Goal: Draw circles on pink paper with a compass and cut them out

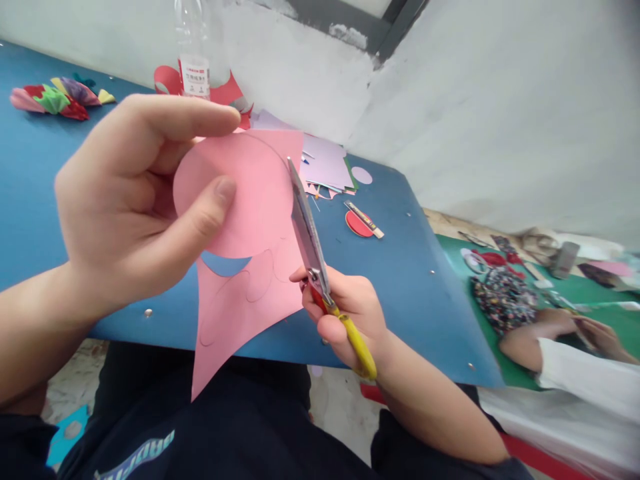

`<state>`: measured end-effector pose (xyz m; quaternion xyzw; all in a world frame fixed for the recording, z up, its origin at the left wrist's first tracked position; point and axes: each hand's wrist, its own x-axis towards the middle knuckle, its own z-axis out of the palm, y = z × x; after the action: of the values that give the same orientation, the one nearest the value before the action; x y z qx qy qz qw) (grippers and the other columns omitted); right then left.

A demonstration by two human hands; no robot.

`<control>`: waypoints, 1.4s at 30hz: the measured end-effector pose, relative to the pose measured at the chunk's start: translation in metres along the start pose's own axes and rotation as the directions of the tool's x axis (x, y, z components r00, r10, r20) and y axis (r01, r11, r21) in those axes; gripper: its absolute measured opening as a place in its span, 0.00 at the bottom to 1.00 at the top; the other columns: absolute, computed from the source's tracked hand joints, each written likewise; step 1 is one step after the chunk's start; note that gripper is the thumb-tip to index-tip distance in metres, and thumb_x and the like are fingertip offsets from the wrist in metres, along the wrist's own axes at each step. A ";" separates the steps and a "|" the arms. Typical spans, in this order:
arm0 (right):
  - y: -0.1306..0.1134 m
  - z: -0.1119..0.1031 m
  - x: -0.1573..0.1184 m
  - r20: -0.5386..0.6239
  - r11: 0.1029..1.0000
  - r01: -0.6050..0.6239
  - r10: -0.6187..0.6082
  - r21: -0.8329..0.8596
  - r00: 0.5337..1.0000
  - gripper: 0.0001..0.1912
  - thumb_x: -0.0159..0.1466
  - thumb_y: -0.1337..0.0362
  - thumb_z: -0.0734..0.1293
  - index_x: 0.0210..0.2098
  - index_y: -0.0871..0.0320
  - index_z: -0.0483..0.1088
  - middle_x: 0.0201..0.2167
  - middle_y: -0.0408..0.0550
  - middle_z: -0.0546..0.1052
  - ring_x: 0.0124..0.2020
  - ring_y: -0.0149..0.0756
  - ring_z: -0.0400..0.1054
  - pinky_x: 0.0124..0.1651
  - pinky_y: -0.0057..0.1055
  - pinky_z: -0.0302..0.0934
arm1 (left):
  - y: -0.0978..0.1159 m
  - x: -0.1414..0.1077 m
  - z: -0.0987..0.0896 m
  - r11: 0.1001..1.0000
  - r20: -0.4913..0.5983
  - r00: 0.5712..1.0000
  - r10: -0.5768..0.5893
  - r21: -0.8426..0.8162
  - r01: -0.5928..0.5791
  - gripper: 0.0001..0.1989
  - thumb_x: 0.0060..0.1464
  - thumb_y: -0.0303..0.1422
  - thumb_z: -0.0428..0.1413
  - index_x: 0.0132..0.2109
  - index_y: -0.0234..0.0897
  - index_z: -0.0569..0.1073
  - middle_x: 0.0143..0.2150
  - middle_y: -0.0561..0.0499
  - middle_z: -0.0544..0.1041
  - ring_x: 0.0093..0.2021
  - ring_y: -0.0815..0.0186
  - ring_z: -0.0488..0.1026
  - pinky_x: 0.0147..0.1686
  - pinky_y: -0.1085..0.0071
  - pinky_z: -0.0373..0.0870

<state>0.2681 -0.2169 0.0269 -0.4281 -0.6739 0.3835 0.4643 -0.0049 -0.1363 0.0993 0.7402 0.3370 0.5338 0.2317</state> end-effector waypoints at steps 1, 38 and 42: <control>0.000 0.000 0.000 0.005 1.000 0.000 0.000 0.004 1.000 0.33 0.59 0.38 0.79 0.49 0.59 0.80 0.21 0.38 0.69 0.21 0.29 0.59 0.23 0.28 0.56 | 0.000 0.000 0.000 1.000 0.001 1.000 0.001 0.003 -0.001 0.20 0.69 0.36 0.62 0.65 0.42 0.76 0.63 0.45 0.81 0.63 0.52 0.80 0.68 0.51 0.79; -0.003 0.001 0.003 0.043 1.000 0.013 -0.013 -0.009 0.999 0.33 0.62 0.37 0.77 0.52 0.57 0.80 0.25 0.39 0.71 0.23 0.29 0.60 0.22 0.26 0.57 | 0.000 0.002 -0.006 0.983 0.116 0.992 0.050 0.173 -0.070 0.20 0.70 0.42 0.59 0.65 0.43 0.75 0.54 0.45 0.80 0.54 0.56 0.83 0.59 0.54 0.84; -0.004 0.002 0.002 0.047 1.000 0.007 -0.006 -0.017 0.999 0.32 0.63 0.37 0.76 0.52 0.57 0.79 0.24 0.39 0.71 0.22 0.29 0.61 0.22 0.27 0.57 | -0.002 0.002 -0.006 0.988 0.094 0.996 0.010 0.153 -0.025 0.23 0.69 0.45 0.59 0.66 0.44 0.75 0.47 0.45 0.79 0.50 0.54 0.83 0.56 0.50 0.84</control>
<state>0.2654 -0.2169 0.0305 -0.4209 -0.6892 0.3861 0.4458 -0.0108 -0.1338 0.1013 0.7828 0.3596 0.4732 0.1843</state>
